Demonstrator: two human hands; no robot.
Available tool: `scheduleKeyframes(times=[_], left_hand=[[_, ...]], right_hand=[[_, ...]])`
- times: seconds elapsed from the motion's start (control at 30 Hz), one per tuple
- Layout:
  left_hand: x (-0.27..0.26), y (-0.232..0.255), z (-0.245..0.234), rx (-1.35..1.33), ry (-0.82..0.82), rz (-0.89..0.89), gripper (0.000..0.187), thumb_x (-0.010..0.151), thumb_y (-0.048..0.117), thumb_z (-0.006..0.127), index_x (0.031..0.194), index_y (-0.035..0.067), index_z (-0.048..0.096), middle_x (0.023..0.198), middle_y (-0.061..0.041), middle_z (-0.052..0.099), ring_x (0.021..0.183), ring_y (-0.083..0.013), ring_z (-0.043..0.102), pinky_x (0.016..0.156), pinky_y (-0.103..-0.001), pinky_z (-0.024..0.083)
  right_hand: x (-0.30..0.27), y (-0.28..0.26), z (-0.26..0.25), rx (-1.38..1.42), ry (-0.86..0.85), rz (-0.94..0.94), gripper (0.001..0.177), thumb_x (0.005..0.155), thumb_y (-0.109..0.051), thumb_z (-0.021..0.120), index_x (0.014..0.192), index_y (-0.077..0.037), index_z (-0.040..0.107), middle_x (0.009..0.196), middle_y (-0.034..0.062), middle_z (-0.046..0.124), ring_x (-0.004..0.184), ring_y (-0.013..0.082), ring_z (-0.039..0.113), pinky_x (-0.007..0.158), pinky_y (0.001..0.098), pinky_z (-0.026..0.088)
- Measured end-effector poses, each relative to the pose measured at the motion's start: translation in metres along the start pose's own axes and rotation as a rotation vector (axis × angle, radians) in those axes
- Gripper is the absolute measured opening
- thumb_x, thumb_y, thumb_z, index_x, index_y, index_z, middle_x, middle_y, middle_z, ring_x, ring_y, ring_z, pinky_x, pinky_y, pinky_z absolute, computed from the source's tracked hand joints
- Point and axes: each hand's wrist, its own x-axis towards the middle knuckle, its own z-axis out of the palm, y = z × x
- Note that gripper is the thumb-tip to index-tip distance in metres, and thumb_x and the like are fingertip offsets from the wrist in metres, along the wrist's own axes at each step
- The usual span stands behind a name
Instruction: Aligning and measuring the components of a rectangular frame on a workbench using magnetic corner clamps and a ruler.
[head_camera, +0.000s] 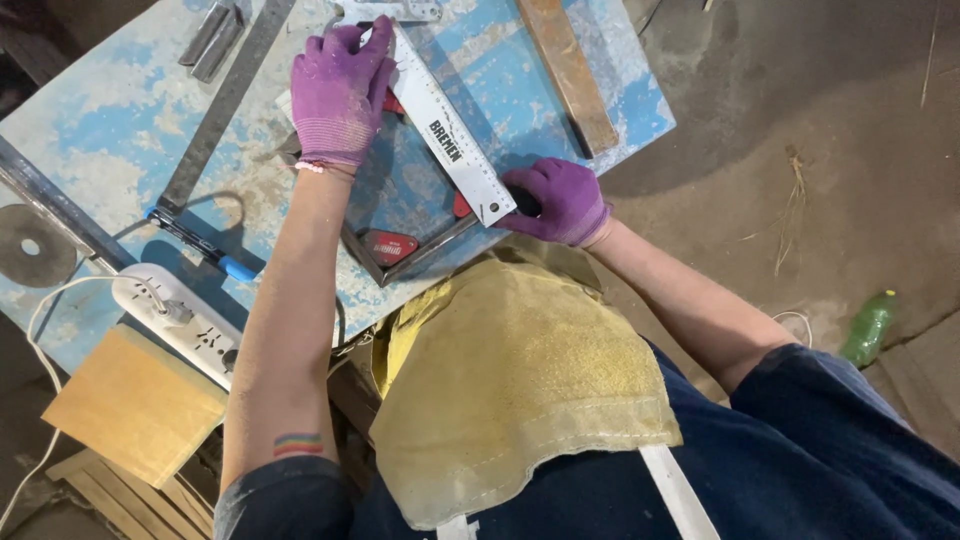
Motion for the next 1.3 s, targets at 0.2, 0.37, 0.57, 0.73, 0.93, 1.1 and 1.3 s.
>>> scheduleKeyframes(times=[0.2, 0.37, 0.57, 0.73, 0.93, 1.1, 1.3], left_hand=[[0.000, 0.001, -0.002, 0.011, -0.017, 0.003, 0.035, 0.110, 0.031, 0.065, 0.144, 0.022, 0.060, 0.110, -0.010, 0.067, 0.084, -0.0318, 0.065, 0.061, -0.043, 0.056], [0.000, 0.000, 0.000, -0.014, -0.008, -0.009, 0.037, 0.109, 0.030, 0.068, 0.145, 0.023, 0.061, 0.111, -0.010, 0.069, 0.087, -0.0327, 0.066, 0.064, -0.044, 0.058], [0.001, 0.002, -0.003, -0.007, 0.014, 0.005, 0.034, 0.110, 0.030, 0.067, 0.143, 0.022, 0.062, 0.109, -0.009, 0.068, 0.083, -0.0309, 0.066, 0.062, -0.042, 0.058], [0.000, 0.003, -0.004, 0.038, -0.021, -0.007, 0.034, 0.111, 0.034, 0.064, 0.143, 0.023, 0.059, 0.109, -0.008, 0.066, 0.081, -0.0299, 0.064, 0.059, -0.042, 0.055], [0.001, 0.002, -0.004, -0.058, -0.061, -0.043, 0.037, 0.111, 0.031, 0.065, 0.146, 0.024, 0.059, 0.114, -0.013, 0.069, 0.091, -0.0360, 0.065, 0.069, -0.048, 0.055], [0.000, 0.003, -0.005, -0.016, -0.018, -0.013, 0.035, 0.110, 0.031, 0.063, 0.144, 0.021, 0.061, 0.111, -0.010, 0.067, 0.085, -0.0316, 0.064, 0.062, -0.044, 0.055], [0.002, 0.005, -0.011, -0.022, -0.048, -0.021, 0.035, 0.110, 0.030, 0.062, 0.143, 0.021, 0.060, 0.110, -0.011, 0.066, 0.086, -0.0322, 0.063, 0.063, -0.043, 0.054]], right_hand=[[0.003, -0.003, 0.005, -0.007, 0.144, -0.051, 0.052, 0.091, -0.064, 0.074, 0.104, -0.013, 0.075, 0.073, 0.0006, 0.067, 0.059, 0.0135, 0.062, 0.049, 0.0287, 0.051], [0.001, 0.001, 0.006, -0.029, 0.141, -0.082, 0.051, 0.093, -0.061, 0.074, 0.107, -0.012, 0.075, 0.071, 0.0010, 0.064, 0.058, 0.0142, 0.059, 0.046, 0.0291, 0.046], [-0.003, 0.003, 0.008, -0.069, 0.116, -0.102, 0.051, 0.095, -0.062, 0.071, 0.105, -0.012, 0.074, 0.067, 0.0004, 0.059, 0.056, 0.0149, 0.055, 0.045, 0.0289, 0.041], [0.001, -0.001, 0.002, -0.041, 0.108, -0.100, 0.050, 0.094, -0.060, 0.074, 0.108, -0.012, 0.072, 0.072, 0.0026, 0.062, 0.060, 0.0175, 0.060, 0.047, 0.0312, 0.044], [0.037, -0.018, -0.029, 0.246, -0.058, 0.183, 0.065, 0.088, -0.078, 0.052, 0.094, -0.016, 0.071, 0.071, -0.0027, 0.061, 0.061, 0.0138, 0.059, 0.057, 0.0300, 0.054], [0.103, -0.025, -0.041, 0.541, -0.321, 0.664, 0.096, 0.090, -0.080, 0.032, 0.152, -0.010, 0.051, 0.068, -0.0092, 0.041, 0.068, 0.0063, 0.057, 0.085, 0.0367, 0.056], [0.164, -0.010, -0.023, 0.460, -0.551, 0.781, 0.063, 0.102, -0.055, 0.049, 0.159, -0.029, 0.046, 0.065, -0.0093, 0.053, 0.050, 0.0029, 0.044, 0.057, 0.0214, 0.042]])
